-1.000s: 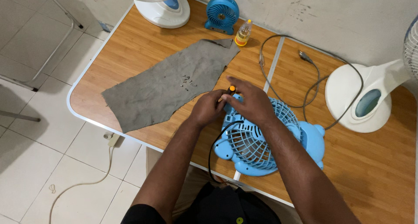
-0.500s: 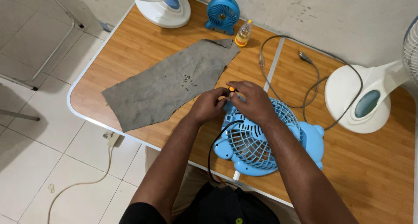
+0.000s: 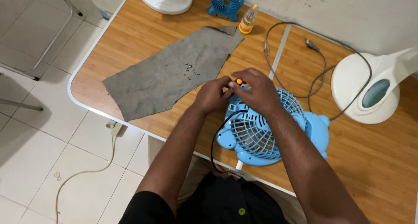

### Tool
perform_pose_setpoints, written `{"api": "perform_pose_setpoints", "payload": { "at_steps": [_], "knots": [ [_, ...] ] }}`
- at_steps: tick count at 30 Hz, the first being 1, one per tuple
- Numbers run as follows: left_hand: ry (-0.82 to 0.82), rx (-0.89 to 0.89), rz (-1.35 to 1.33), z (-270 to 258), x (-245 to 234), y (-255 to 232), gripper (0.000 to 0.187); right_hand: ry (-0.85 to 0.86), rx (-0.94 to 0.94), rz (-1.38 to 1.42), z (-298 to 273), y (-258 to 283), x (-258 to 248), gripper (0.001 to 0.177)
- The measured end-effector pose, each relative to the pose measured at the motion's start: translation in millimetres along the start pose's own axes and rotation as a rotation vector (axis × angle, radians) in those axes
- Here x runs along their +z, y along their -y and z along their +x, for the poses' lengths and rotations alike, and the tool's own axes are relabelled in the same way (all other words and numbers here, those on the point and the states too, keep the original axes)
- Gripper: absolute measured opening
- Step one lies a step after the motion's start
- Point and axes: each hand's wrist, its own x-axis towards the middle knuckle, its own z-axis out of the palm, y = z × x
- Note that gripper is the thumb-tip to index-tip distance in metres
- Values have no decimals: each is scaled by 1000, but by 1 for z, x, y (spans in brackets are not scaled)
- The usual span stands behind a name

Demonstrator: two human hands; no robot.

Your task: The person assembles a blue bear-shaped electric fan on a wooden table. They use a screwdriver to tighten screws on the fan's housing, then attach the front grille and secure it with additional screws.

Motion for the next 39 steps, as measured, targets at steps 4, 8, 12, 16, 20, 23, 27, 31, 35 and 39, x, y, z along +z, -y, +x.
{"api": "perform_pose_setpoints", "payload": {
  "at_steps": [4, 8, 12, 16, 20, 23, 27, 31, 35, 39],
  "knots": [
    [-39, -13, 13, -1, 2, -4, 27, 10, 206, 23, 3, -1, 1, 35],
    [20, -122, -207, -1, 0, -9, 32, -20, 33, 70, 0, -8, 0, 27],
    [15, -87, -142, -2, -1, -6, 24, -19, -64, 137, -2, -9, 0, 33],
    [-42, -40, -37, 1, 2, -1, 27, -67, 119, 76, 1, -7, 2, 36],
    [-69, 29, -91, 0, 4, -3, 27, -23, 44, 43, 0, -11, 0, 28],
    [53, -175, -119, -3, 2, -5, 30, -25, -65, 44, 0, -13, 0, 30],
    [20, -108, -64, -3, -1, -7, 27, -47, -103, 10, -4, -9, -1, 39],
    [-36, -68, -9, -2, 0, -11, 29, -7, 194, 64, 2, -6, 0, 32],
    [67, -140, -90, -1, -4, -9, 26, -11, 46, 106, -1, -9, -3, 29],
    [41, -90, -86, 2, -6, -4, 28, -22, -76, 91, -2, -9, -3, 35]
  ]
}}
